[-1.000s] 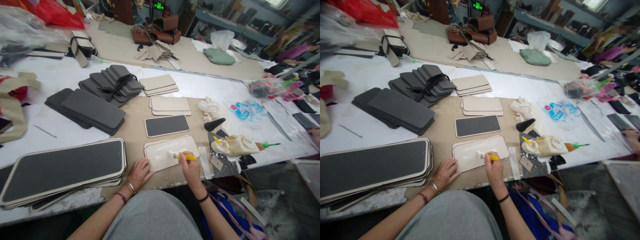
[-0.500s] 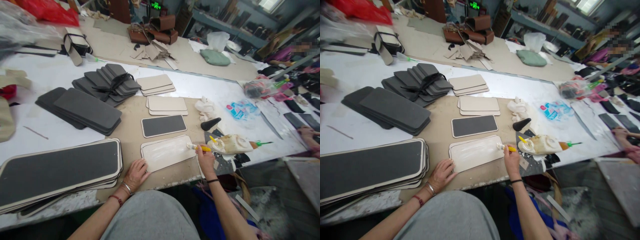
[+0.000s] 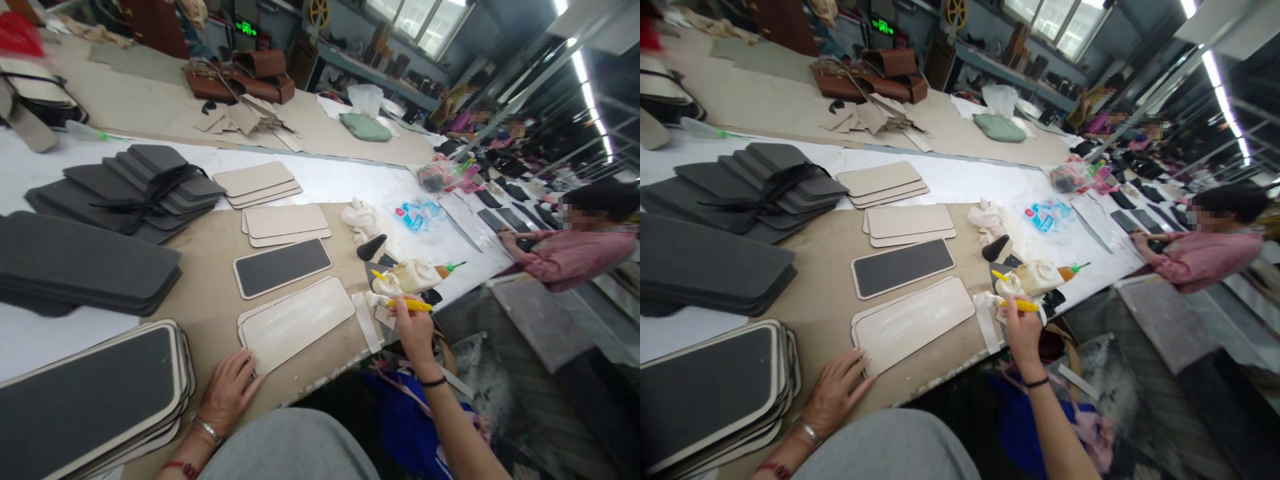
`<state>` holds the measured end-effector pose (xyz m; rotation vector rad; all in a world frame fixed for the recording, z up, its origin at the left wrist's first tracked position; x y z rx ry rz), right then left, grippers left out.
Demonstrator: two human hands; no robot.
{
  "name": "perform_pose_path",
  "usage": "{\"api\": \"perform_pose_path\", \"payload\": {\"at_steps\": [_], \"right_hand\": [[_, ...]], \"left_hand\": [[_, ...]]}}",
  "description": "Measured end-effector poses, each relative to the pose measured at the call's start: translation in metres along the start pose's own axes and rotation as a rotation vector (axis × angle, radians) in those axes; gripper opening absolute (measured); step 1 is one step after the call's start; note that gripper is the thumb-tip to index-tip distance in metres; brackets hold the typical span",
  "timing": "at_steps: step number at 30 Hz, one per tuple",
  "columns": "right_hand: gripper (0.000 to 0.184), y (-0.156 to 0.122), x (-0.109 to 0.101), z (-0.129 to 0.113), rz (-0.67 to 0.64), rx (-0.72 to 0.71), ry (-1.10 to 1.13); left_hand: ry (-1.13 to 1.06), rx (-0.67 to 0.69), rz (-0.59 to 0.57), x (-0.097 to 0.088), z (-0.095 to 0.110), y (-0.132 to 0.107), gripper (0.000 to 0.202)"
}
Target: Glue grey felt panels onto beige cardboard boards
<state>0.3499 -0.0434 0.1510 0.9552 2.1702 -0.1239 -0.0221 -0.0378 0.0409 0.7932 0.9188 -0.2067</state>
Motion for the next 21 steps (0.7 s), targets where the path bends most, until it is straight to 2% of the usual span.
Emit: {"api": "perform_pose_path", "payload": {"at_steps": [3,5,7,13,15,17,21], "right_hand": [[0.044,0.047,-0.036,0.022,0.129,0.037,-0.154],[0.045,0.067,-0.04,0.03,0.133,0.031,-0.218],[0.045,0.079,-0.034,0.035,0.111,0.028,-0.246],[0.047,0.089,-0.009,0.051,-0.028,0.015,-0.245],[0.046,0.09,-0.006,0.057,-0.07,-0.005,-0.276],[0.046,0.092,-0.014,0.062,-0.063,-0.022,-0.339],[0.046,0.099,-0.042,0.064,-0.009,-0.049,-0.475]], "left_hand": [[0.019,0.029,-0.008,0.002,0.001,0.001,0.021],[0.025,0.034,-0.013,0.003,0.001,0.001,0.022],[0.035,0.036,-0.014,0.003,0.001,0.002,0.021],[0.056,0.069,-0.026,0.005,0.003,0.002,0.023],[0.062,0.069,-0.03,0.006,0.003,0.002,0.023],[0.06,0.068,-0.029,0.005,0.003,0.003,0.023],[0.059,0.079,-0.03,0.004,0.005,0.005,0.023]]}}
Point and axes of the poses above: each hand's wrist, its own y-axis towards the middle knuckle, its own x-axis out of the palm, z = x × y, the point moved 9 cm from there along y, towards the middle knuckle, and after that the axes turned 1 degree about -y, right-handed, at the moved point
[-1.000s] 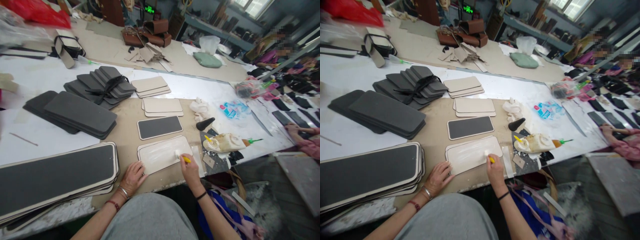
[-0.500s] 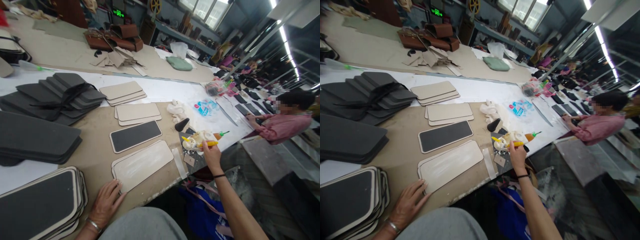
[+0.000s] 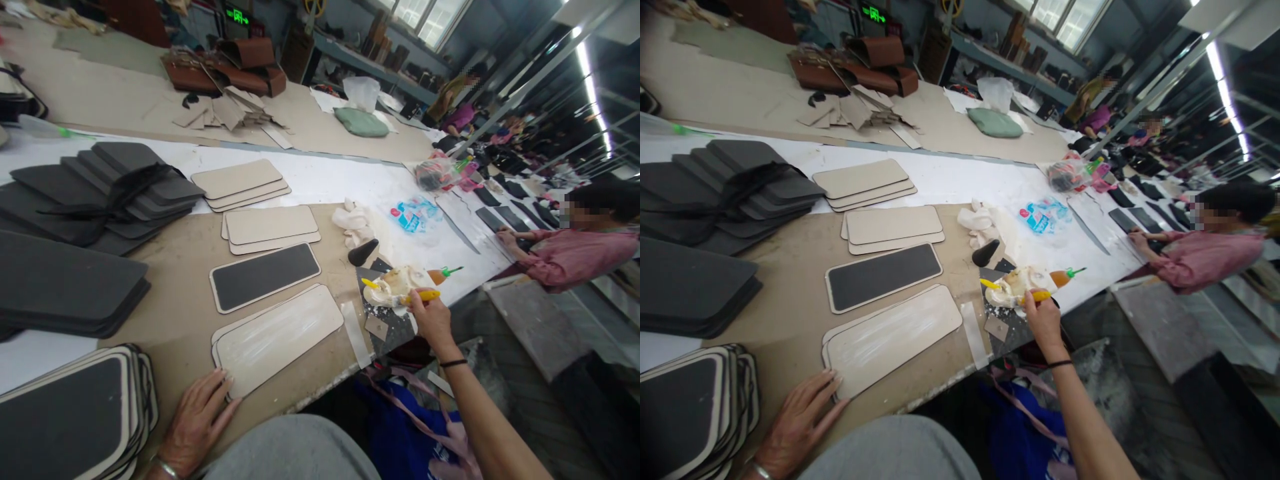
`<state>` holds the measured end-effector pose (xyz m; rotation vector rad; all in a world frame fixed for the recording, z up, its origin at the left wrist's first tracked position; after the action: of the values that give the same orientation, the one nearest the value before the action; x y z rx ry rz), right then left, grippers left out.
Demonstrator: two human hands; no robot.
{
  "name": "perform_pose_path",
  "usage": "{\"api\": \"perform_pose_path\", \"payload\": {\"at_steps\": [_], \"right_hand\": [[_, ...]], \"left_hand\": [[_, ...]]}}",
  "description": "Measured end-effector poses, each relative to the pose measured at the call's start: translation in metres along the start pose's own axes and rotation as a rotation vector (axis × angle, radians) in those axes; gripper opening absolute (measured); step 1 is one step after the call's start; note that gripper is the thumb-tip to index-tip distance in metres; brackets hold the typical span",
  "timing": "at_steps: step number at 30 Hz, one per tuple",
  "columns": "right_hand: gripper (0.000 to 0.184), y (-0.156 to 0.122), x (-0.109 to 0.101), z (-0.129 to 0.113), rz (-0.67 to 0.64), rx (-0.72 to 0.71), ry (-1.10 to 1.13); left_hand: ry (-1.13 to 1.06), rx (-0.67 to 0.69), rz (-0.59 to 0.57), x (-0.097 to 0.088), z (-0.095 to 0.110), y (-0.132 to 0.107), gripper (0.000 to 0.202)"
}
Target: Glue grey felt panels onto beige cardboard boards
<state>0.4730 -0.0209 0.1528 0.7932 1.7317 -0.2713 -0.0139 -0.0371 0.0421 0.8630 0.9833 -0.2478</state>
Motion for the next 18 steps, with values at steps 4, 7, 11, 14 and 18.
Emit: {"api": "perform_pose_path", "payload": {"at_steps": [4,7,11,14,18], "right_hand": [[0.051,0.002,-0.022,0.013,0.058,-0.081,-0.141],[0.052,-0.001,-0.019,0.035,0.069,-0.084,-0.155],[0.052,-0.011,0.007,0.063,0.047,-0.054,-0.097],[0.051,-0.023,0.024,0.066,0.065,-0.031,-0.037],[0.046,-0.037,0.037,0.049,0.032,-0.066,0.069]], "left_hand": [[0.02,0.026,0.0,0.0,0.001,0.001,0.024],[0.03,0.039,-0.001,0.001,0.0,0.001,0.024],[0.036,0.038,-0.007,0.004,0.0,0.001,0.023],[0.04,0.034,-0.022,0.005,0.0,0.001,0.022],[0.03,0.037,-0.017,0.004,0.001,0.003,0.021]]}}
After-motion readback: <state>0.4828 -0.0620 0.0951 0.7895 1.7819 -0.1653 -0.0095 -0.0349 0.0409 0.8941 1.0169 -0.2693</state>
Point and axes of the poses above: each hand's wrist, its own y-axis towards the middle knuckle, its own x-axis out of the palm, z = x × y, the point moved 9 cm from there along y, towards the middle knuckle, and after that the axes turned 1 degree about -y, right-handed, at the moved point
